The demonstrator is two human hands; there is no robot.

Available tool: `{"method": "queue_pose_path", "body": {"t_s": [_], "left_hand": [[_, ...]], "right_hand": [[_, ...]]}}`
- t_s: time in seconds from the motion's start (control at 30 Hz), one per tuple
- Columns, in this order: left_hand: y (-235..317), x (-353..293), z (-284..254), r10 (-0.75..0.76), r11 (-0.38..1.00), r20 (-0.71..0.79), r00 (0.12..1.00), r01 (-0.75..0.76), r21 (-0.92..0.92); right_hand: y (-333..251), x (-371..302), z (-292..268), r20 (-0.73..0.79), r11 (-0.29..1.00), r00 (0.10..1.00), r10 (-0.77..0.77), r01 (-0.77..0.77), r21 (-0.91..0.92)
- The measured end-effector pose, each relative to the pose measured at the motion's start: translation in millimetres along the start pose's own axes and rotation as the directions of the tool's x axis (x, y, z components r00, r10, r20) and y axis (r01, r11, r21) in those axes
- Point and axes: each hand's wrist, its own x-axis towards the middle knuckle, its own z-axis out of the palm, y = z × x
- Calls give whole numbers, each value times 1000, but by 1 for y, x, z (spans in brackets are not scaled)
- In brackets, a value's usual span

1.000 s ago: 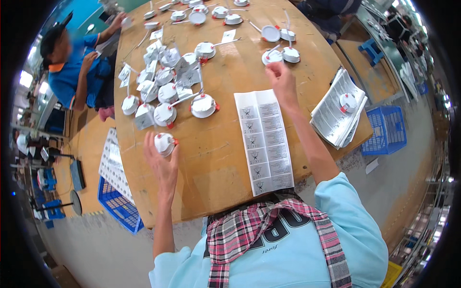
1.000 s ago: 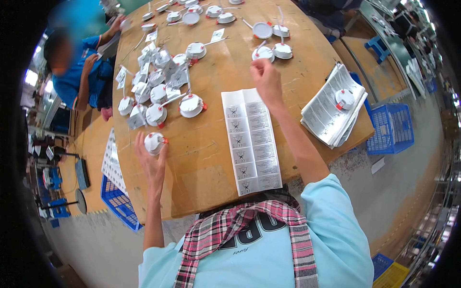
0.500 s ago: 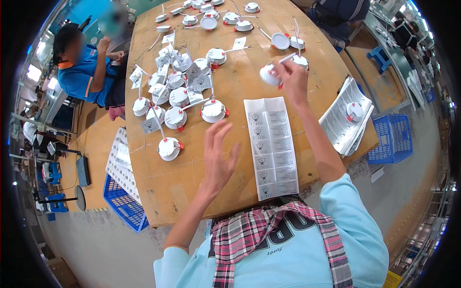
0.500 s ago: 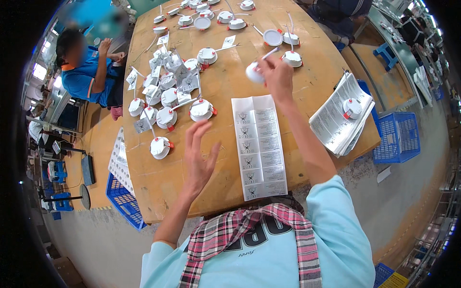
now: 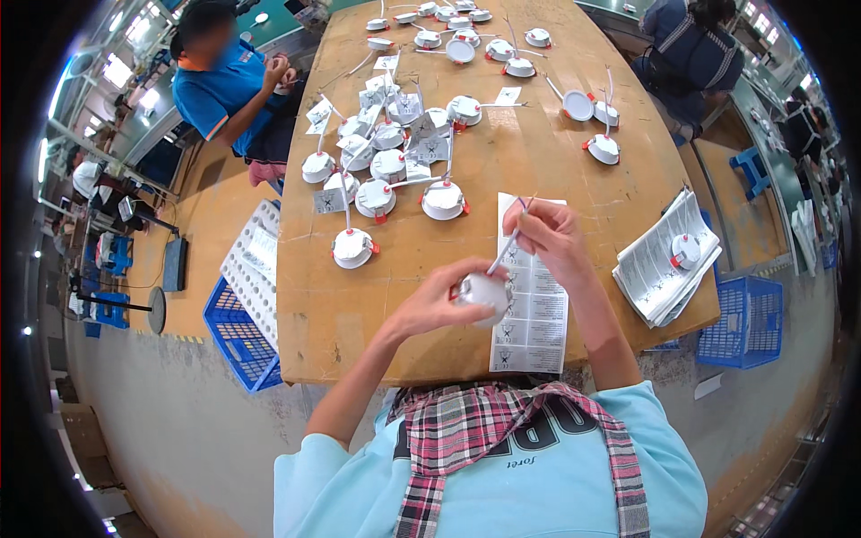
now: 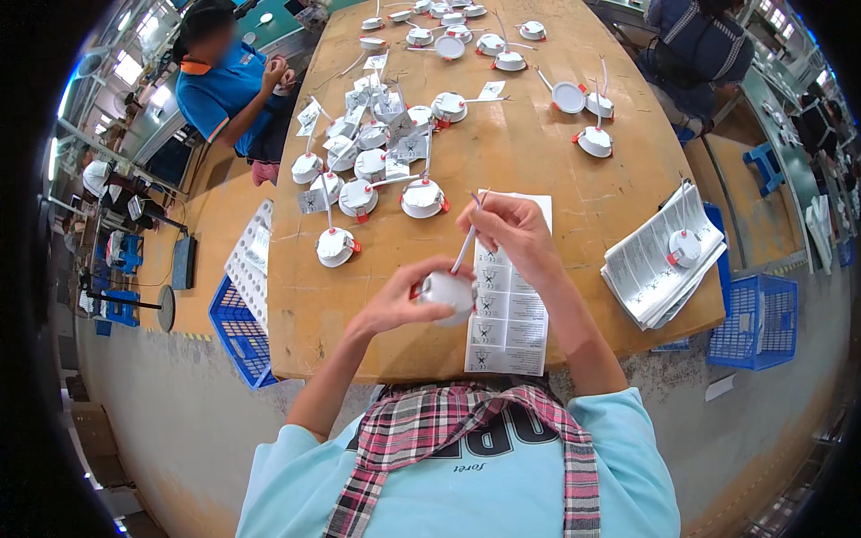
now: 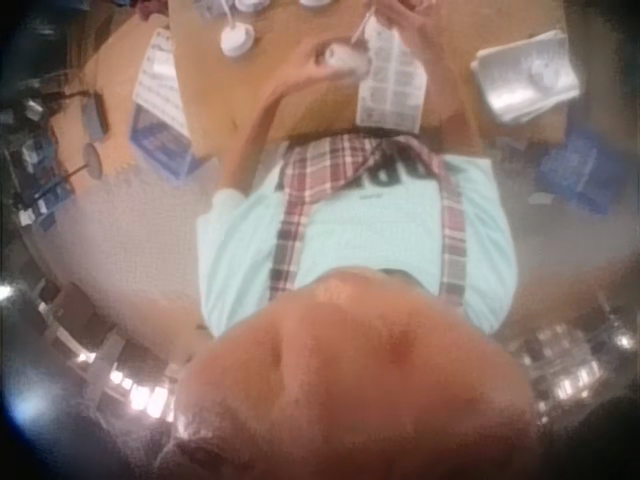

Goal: The recorder is assembling small electronic lighting components, applying stickers or labels to wires and small plastic housings.

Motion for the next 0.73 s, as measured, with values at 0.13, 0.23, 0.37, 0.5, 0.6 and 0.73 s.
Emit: {"method": "queue_pose_path", "body": {"t_s": [0.13, 0.23, 0.37, 0.5, 0.6, 0.73], "left_hand": [[8, -16, -1, -69, 988, 137, 988, 87, -129], [7, -25, 5, -74, 951, 173, 982, 121, -283], [-8, -38, 21, -27, 886, 136, 990, 87, -455], [-2, -50, 34, -60, 933, -102, 993, 20, -359], [-5, -49, 43, -48, 992, -275, 960, 15, -121], [-28, -34, 24, 105, 927, -376, 921, 47, 373]], "right_hand": [[16, 2, 0, 290, 858, 952, -97, -68, 510], [18, 7, 1, 427, 793, 904, -21, -245, 558], [10, 9, 12, 410, 761, 911, -44, -235, 605], [10, 4, 17, 89, 914, 995, 52, -84, 397], [17, 8, 18, -11, 994, 998, 59, -58, 97], [31, 17, 18, -117, 999, 992, 51, -48, 23]]}}
